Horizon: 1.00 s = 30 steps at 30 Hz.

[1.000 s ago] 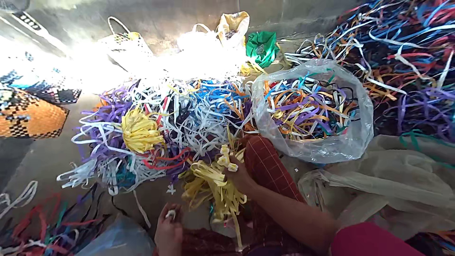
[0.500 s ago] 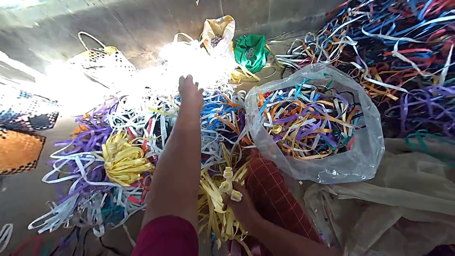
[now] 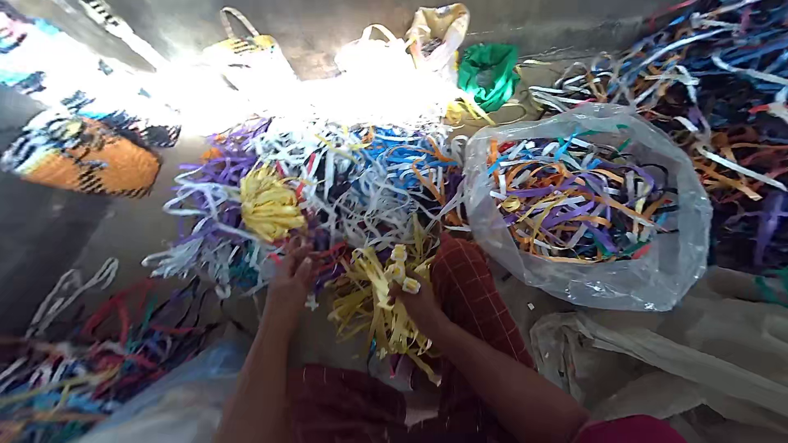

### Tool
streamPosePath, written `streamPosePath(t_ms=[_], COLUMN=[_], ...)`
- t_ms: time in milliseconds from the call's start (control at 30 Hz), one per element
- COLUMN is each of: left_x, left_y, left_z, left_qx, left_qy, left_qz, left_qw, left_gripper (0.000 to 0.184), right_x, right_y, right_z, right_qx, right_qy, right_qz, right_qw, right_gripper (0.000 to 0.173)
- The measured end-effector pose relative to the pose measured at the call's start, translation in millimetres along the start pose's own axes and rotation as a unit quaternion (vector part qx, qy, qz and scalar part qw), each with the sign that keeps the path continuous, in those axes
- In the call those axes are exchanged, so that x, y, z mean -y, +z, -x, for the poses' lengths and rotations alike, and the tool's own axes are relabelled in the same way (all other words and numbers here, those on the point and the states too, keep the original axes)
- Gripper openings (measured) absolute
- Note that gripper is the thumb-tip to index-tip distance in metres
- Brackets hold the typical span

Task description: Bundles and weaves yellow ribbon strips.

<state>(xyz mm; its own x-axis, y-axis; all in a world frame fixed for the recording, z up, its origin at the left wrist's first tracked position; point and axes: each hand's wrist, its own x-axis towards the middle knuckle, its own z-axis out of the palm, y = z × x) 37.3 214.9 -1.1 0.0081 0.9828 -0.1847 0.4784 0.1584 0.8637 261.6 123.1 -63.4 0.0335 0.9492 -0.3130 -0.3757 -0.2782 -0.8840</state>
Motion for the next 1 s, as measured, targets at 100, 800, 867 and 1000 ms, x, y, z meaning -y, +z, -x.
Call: streamPosePath(t_ms=[100,800,867,1000], left_x=[38.7,118.9,125.5,130.8], left_y=[-52.4,-9.0,-2.1,16.4], left_z=[87.3,262.2,258.6,249.3], left_qx=[-0.107,-0.387,-0.352,-0.298], left_qy=[-0.048,0.026,0.021,0.029], left_qz=[0.042,-0.190,-0.206,-0.231], left_qw=[0.992,0.902,0.913,0.926], left_gripper=[0.036,0.032,0.032,0.028], right_x=[-7.1,-14.8,-16.8,-23.3], right_y=[3.5,6.5,9.1,19.9], right_z=[2.7,2.7,-12.4,-22.5], right_qx=[0.004,-0.009,0.018,0.055], right_qy=[-0.033,-0.210,-0.242,-0.247], right_qz=[0.009,0.218,0.229,0.266], right_qw=[0.999,0.953,0.943,0.930], right_gripper=[0.034,0.024,0.026,0.032])
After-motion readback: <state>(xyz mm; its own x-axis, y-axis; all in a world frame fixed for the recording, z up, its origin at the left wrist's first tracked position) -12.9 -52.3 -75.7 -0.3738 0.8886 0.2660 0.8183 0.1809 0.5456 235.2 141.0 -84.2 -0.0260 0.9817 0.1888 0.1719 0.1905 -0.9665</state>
